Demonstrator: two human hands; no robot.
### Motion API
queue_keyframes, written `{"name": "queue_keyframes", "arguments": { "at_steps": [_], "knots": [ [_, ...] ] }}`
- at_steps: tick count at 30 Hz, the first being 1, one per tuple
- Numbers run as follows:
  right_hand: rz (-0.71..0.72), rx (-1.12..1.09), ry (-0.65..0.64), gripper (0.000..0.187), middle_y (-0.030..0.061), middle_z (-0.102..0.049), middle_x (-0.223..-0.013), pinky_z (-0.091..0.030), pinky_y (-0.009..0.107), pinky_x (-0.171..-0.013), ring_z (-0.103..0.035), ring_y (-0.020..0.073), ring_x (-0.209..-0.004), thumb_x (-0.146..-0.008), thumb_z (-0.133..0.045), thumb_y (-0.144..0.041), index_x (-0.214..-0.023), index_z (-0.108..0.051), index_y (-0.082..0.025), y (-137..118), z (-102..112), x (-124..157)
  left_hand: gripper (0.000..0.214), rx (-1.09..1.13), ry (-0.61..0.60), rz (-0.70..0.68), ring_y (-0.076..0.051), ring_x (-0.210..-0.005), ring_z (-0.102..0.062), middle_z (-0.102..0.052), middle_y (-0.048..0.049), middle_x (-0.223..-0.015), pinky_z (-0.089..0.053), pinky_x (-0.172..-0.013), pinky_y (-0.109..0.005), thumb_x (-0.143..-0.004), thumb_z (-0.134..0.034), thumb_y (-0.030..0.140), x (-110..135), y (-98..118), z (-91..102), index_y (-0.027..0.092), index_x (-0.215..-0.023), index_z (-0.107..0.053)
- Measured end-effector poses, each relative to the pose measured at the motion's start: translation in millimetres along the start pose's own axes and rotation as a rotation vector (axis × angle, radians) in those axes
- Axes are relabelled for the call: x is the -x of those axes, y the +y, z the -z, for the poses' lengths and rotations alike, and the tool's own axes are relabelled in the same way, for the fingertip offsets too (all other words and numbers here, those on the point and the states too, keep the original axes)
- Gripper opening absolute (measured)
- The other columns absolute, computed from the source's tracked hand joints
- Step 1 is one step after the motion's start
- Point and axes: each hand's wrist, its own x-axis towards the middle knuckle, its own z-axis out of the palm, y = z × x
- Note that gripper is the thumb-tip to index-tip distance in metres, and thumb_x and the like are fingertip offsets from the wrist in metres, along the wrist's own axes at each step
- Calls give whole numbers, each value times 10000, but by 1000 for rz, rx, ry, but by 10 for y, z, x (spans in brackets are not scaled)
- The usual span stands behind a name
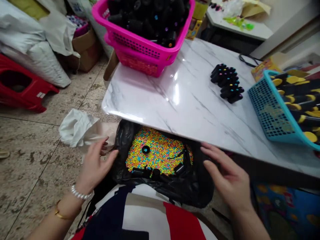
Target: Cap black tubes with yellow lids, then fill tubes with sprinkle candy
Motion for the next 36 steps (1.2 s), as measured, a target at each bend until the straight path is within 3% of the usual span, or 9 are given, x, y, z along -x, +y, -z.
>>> {"name": "queue_keyframes", "arguments": {
  "at_steps": [5, 9, 13, 17, 22, 25, 30, 33, 36],
  "knots": [
    [219, -68, -199, 400, 87, -600, -1224, -493, 424, -960, -584, 248, -1111, -809, -647, -164, -1194, -630, -269, -584, -845, -189, 459, 50, -305, 90, -166, -494, -540, -565, 17, -567, -419, -535, -270, -898, -454, 424, 249, -83, -268, 108, -1220, -537],
    [107, -150, -465, 523, 93, -556, -1212, -569, 328, -699, -642, 186, -867, -753, -694, -179, -1256, -581, -270, -482, -1371, -472, 285, 252, -338, 71, -177, -609, -603, -632, -13, -646, -441, -604, -257, -884, -450, 340, 296, -22, -173, 165, -1035, -617],
    [252, -198, -511, 350, 66, -587, -1170, -522, 347, -853, -602, 202, -1033, -780, -663, -175, -1116, -656, -272, -487, -1609, -525, 239, 336, -333, 103, -205, -715, -637, -682, -54, -753, -465, -671, -279, -859, -470, 314, 311, -64, 9, 171, -973, -625],
    [388, -139, -487, 281, 68, -632, -1106, -512, 345, -869, -623, 201, -985, -795, -648, -215, -1076, -631, -231, -548, -1536, -491, 236, 295, -331, 93, -211, -704, -636, -681, -58, -770, -461, -655, -287, -868, -452, 319, 368, -150, 92, 167, -964, -604],
    [373, 390, -292, 316, 82, -636, -1099, -535, 309, -733, -632, 218, -919, -843, -568, -192, -1150, -615, -252, -295, -1291, -491, 205, 259, -369, 104, -176, -594, -588, -648, -28, -692, -415, -572, -258, -883, -444, 322, 403, -196, 37, 165, -907, -574],
    [434, 563, -379, 328, 109, -643, -1092, -539, 323, -721, -619, 248, -941, -825, -571, -138, -1127, -637, -245, -167, -1263, -455, 218, 241, -364, 77, -182, -636, -594, -650, -42, -727, -422, -601, -265, -895, -425, 321, 333, -140, -30, 157, -913, -567],
    [279, 183, -548, 309, 82, -640, -1084, -546, 326, -752, -630, 206, -886, -815, -594, -137, -1107, -634, -229, -101, -1175, -362, 255, 175, -469, -31, -185, -636, -598, -643, -42, -723, -411, -597, -264, -914, -418, 361, 113, -56, -102, 157, -968, -561],
    [63, -117, -510, 287, 34, -648, -894, -532, 261, -593, -596, 135, -652, -822, -647, -217, -1108, -627, -227, -26, -1031, -293, 306, 100, -489, -49, -162, -522, -549, -579, -1, -590, -380, -522, -248, -892, -467, 451, 42, -89, -142, 162, -885, -568],
    [10, -155, -394, 292, 35, -649, -883, -525, 255, -570, -589, 130, -634, -824, -651, -226, -1116, -632, -230, 39, -915, -206, 371, 58, -373, -30, -154, -515, -539, -567, 11, -601, -416, -520, -252, -875, -494, 497, 37, -145, -181, 149, -973, -578]
  ]
}}
